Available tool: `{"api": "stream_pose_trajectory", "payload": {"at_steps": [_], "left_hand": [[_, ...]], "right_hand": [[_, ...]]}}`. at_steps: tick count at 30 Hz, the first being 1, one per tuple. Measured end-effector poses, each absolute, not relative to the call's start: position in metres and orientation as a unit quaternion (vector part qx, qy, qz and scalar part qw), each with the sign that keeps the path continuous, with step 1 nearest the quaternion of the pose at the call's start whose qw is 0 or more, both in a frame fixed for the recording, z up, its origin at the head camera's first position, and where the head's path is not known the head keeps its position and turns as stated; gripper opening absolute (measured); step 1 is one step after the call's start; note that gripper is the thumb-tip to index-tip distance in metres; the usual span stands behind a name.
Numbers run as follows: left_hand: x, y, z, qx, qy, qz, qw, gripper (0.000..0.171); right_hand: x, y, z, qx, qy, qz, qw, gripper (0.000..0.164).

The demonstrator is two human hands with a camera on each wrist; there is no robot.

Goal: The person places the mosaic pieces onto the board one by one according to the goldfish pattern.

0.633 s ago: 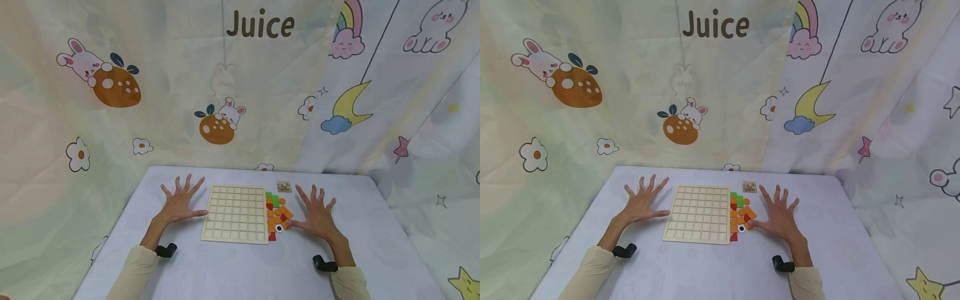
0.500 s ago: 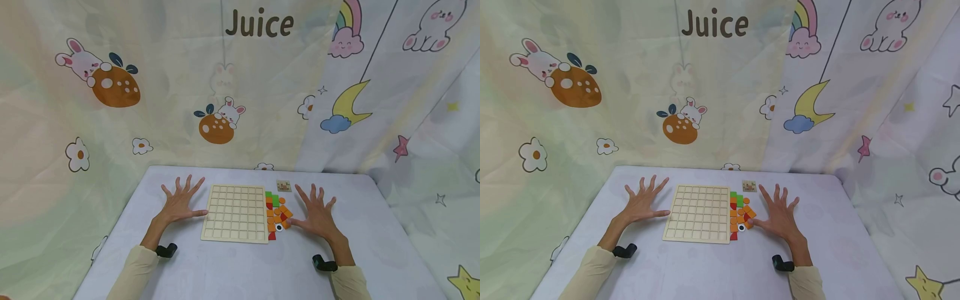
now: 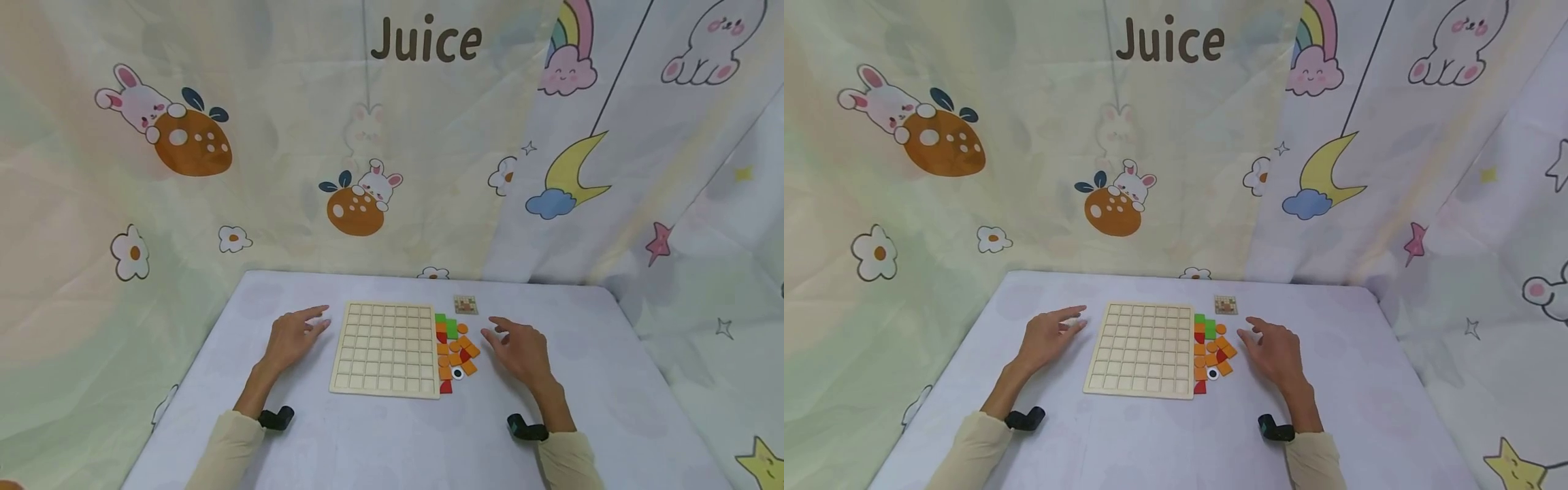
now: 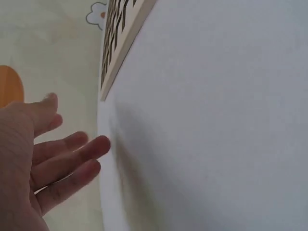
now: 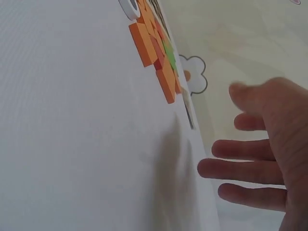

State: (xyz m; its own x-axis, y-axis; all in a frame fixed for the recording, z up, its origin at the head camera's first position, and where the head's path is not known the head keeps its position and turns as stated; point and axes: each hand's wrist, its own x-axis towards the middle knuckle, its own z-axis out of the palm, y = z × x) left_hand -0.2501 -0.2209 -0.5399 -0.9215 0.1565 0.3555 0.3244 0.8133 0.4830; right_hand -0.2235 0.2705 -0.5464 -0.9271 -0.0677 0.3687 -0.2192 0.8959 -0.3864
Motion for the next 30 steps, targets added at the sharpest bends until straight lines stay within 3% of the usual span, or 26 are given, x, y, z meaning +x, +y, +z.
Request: {"api": "stream_pose_trajectory", "payload": {"at_steps": [4, 11, 17, 30], "left_hand": [[-0.251, -0.218, -0.539, -0.138, -0.934, -0.294, 0.148, 0.032], [-0.256, -0.221, -0.548, -0.193, -0.921, -0.333, 0.059, 0.063], [-0.259, -0.223, -0.552, -0.251, -0.915, -0.315, 0.028, 0.085], [-0.259, -0.226, -0.562, -0.267, -0.913, -0.31, 0.005, 0.091]], "right_hand": [[-0.226, 0.27, -0.549, 0.066, -0.952, 0.227, 0.194, 0.034], [-0.231, 0.264, -0.555, 0.067, -0.934, 0.309, 0.166, 0.032], [-0.234, 0.259, -0.559, 0.068, -0.923, 0.349, 0.145, 0.032], [-0.249, 0.251, -0.561, 0.117, -0.913, 0.374, 0.116, 0.029]]}}
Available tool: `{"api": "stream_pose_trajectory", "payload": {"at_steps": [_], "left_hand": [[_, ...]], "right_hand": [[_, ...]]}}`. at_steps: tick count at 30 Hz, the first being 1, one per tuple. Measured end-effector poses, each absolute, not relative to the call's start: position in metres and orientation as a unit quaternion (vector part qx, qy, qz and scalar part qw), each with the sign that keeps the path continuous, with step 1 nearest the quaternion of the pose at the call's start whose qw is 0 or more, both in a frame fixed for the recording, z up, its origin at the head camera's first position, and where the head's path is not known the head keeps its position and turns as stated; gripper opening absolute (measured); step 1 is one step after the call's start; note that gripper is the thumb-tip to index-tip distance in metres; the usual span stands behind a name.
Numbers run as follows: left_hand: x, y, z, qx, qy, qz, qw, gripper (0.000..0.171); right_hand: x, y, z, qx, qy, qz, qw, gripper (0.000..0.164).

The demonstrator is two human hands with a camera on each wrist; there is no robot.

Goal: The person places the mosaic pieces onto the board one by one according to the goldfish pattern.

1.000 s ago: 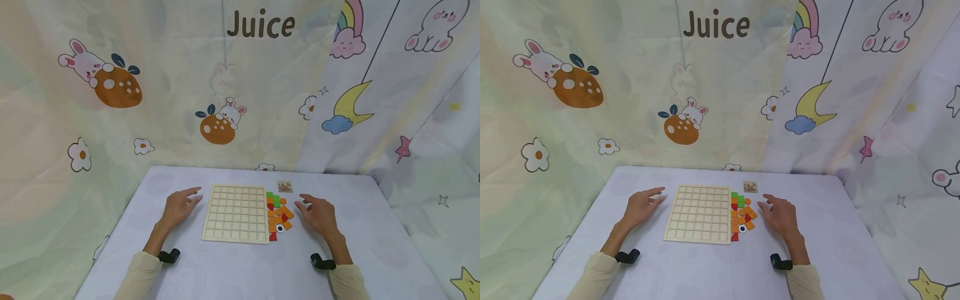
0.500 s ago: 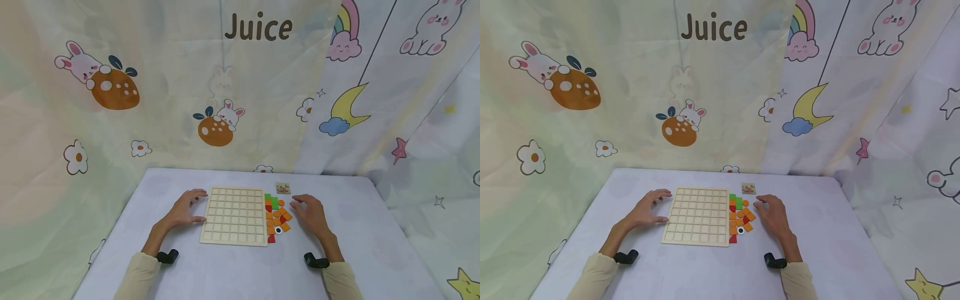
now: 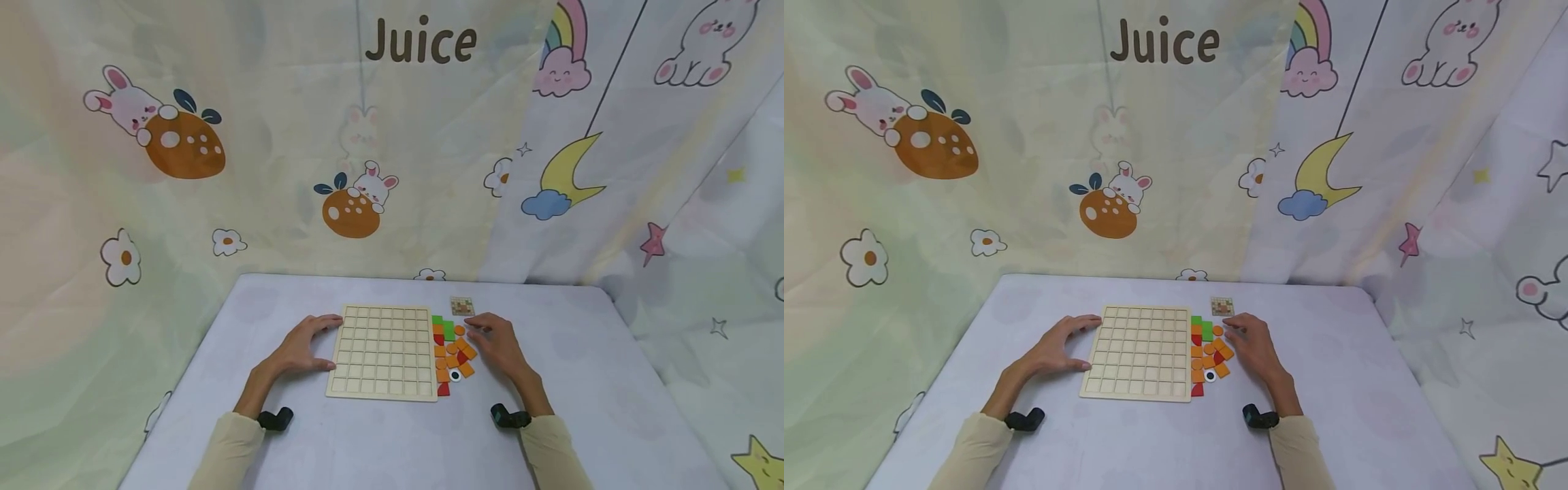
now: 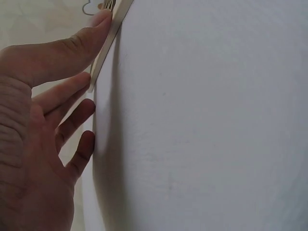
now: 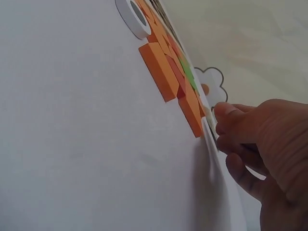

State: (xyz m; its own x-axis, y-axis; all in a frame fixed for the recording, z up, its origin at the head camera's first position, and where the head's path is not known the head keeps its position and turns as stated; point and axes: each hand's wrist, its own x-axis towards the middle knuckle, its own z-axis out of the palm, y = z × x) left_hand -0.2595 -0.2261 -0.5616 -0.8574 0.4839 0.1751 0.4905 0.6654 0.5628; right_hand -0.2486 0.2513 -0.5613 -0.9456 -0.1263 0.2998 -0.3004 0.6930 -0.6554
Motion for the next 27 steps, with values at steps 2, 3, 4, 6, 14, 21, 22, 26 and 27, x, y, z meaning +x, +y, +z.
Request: {"api": "stream_pose_trajectory", "payload": {"at_steps": [2, 3, 4, 6, 14, 21, 22, 26, 27], "left_hand": [[-0.26, -0.227, -0.563, -0.266, -0.912, -0.311, 0.007, 0.091], [-0.26, -0.227, -0.563, -0.265, -0.912, -0.313, 0.006, 0.092], [-0.261, -0.227, -0.564, -0.264, -0.911, -0.316, 0.006, 0.092], [-0.26, -0.227, -0.564, -0.262, -0.91, -0.322, 0.004, 0.093], [-0.254, -0.227, -0.569, -0.258, -0.903, -0.343, 0.001, 0.093], [-0.254, -0.228, -0.573, -0.26, -0.899, -0.353, 0.002, 0.094], [-0.254, -0.227, -0.573, -0.26, -0.898, -0.354, 0.002, 0.094], [-0.255, -0.227, -0.572, -0.259, -0.896, -0.359, 0.0, 0.094], [-0.255, -0.227, -0.572, -0.26, -0.896, -0.36, 0.0, 0.095]], "right_hand": [[-0.254, 0.25, -0.561, 0.133, -0.912, 0.373, 0.108, 0.028], [-0.256, 0.25, -0.561, 0.141, -0.911, 0.374, 0.103, 0.028], [-0.258, 0.25, -0.56, 0.149, -0.91, 0.375, 0.1, 0.028], [-0.262, 0.25, -0.56, 0.158, -0.908, 0.376, 0.094, 0.028], [-0.265, 0.249, -0.562, 0.172, -0.913, 0.364, 0.063, 0.026], [-0.267, 0.25, -0.567, 0.162, -0.916, 0.362, 0.061, 0.024], [-0.267, 0.25, -0.567, 0.16, -0.917, 0.36, 0.061, 0.023], [-0.267, 0.249, -0.565, 0.157, -0.918, 0.359, 0.058, 0.021], [-0.267, 0.249, -0.564, 0.156, -0.918, 0.36, 0.057, 0.02]]}}
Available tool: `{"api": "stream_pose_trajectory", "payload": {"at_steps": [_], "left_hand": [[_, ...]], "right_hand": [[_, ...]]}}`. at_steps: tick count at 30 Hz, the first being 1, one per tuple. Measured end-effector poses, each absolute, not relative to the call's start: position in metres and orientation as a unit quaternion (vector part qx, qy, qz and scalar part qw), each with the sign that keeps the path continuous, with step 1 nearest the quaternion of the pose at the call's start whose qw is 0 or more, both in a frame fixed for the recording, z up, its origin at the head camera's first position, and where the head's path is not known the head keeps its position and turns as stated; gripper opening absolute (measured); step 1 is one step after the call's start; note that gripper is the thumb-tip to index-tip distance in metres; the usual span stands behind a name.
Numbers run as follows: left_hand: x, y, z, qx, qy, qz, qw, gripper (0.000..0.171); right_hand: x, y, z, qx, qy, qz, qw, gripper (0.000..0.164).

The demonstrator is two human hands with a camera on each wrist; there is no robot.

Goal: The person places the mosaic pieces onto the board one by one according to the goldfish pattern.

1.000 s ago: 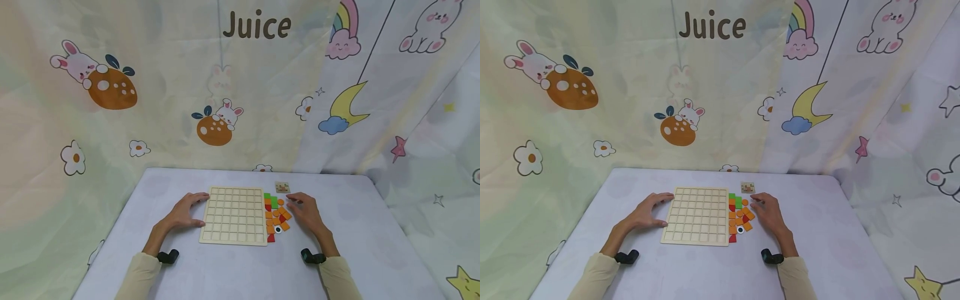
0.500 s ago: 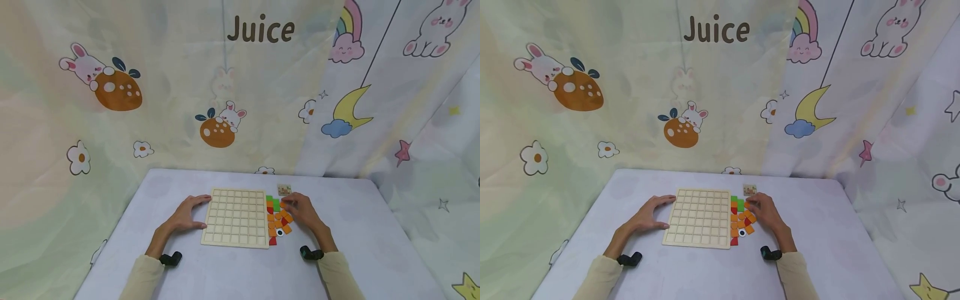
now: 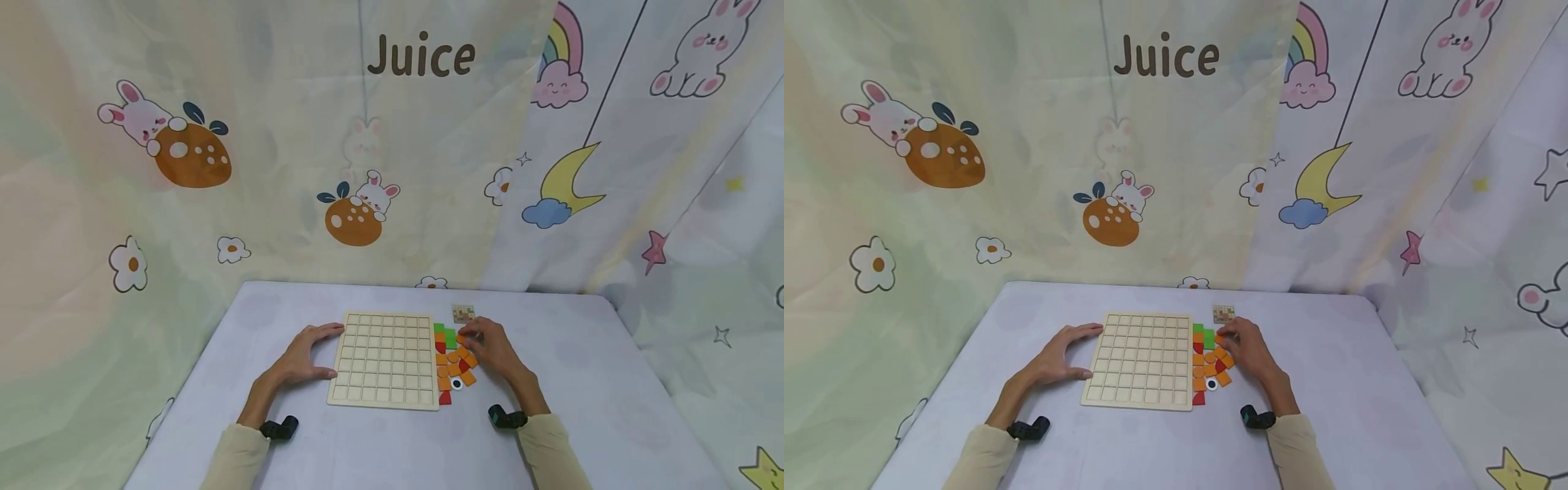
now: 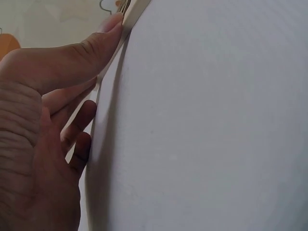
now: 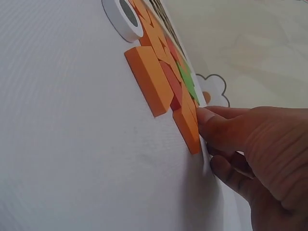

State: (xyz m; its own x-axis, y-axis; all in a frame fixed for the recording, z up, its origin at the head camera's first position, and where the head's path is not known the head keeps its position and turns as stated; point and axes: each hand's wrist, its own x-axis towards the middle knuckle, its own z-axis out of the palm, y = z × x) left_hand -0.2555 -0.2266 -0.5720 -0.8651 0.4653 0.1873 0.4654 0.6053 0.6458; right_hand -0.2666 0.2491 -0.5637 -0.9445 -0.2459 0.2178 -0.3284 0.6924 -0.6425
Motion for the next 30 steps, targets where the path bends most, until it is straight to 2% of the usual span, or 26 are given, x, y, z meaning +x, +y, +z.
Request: {"api": "stream_pose_trajectory", "payload": {"at_steps": [20, 30], "left_hand": [[-0.258, -0.227, -0.573, -0.253, -0.899, -0.358, -0.01, 0.094], [-0.26, -0.228, -0.571, -0.258, -0.901, -0.347, -0.009, 0.093]], "right_hand": [[-0.262, 0.253, -0.555, 0.129, -0.918, 0.374, 0.036, 0.022], [-0.26, 0.246, -0.549, 0.116, -0.919, 0.372, 0.064, 0.023]]}}
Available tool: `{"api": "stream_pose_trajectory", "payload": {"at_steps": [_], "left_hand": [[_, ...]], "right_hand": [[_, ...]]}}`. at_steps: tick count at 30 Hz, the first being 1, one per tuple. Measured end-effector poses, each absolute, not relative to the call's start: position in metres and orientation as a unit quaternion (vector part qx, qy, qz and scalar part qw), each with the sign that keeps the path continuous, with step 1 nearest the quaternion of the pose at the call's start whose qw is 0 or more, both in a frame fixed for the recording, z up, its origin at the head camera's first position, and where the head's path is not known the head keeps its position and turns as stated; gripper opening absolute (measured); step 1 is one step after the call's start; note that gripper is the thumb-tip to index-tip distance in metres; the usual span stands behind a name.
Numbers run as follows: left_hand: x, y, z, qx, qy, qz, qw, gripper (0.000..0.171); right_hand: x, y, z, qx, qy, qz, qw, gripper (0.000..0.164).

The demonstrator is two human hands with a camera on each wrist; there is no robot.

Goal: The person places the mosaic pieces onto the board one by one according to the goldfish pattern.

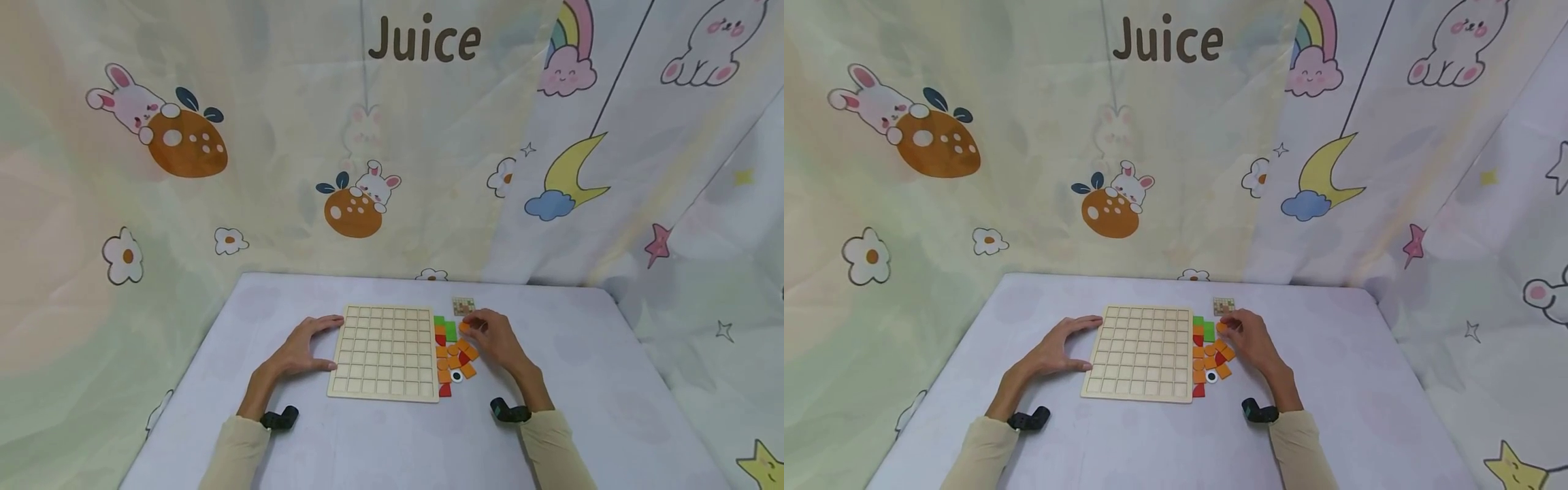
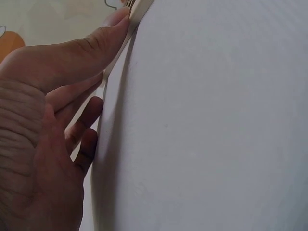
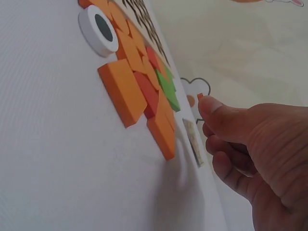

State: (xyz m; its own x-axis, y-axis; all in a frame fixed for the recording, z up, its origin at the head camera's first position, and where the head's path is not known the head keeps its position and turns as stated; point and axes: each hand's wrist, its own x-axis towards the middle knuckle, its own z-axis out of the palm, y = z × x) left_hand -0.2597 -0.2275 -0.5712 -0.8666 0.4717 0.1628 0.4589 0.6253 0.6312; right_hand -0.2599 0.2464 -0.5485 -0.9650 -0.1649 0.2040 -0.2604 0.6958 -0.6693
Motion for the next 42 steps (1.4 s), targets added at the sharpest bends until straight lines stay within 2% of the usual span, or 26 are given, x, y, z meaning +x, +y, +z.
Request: {"api": "stream_pose_trajectory", "payload": {"at_steps": [6, 16, 28, 42], "left_hand": [[-0.26, -0.228, -0.57, 0.253, 0.896, 0.363, 0.017, 0.094], [-0.261, -0.228, -0.572, 0.249, 0.894, 0.372, 0.015, 0.095], [-0.26, -0.229, -0.573, 0.249, 0.895, 0.37, 0.012, 0.094], [-0.261, -0.23, -0.573, 0.255, 0.893, 0.371, 0.019, 0.096]], "right_hand": [[-0.262, 0.242, -0.545, 0.149, -0.908, 0.382, 0.08, 0.024], [-0.259, 0.233, -0.544, 0.165, -0.899, 0.404, 0.05, 0.02], [-0.255, 0.215, -0.54, 0.182, -0.894, 0.406, 0.058, 0.022], [-0.251, 0.185, -0.548, 0.203, -0.886, 0.417, 0.017, 0.018]]}}
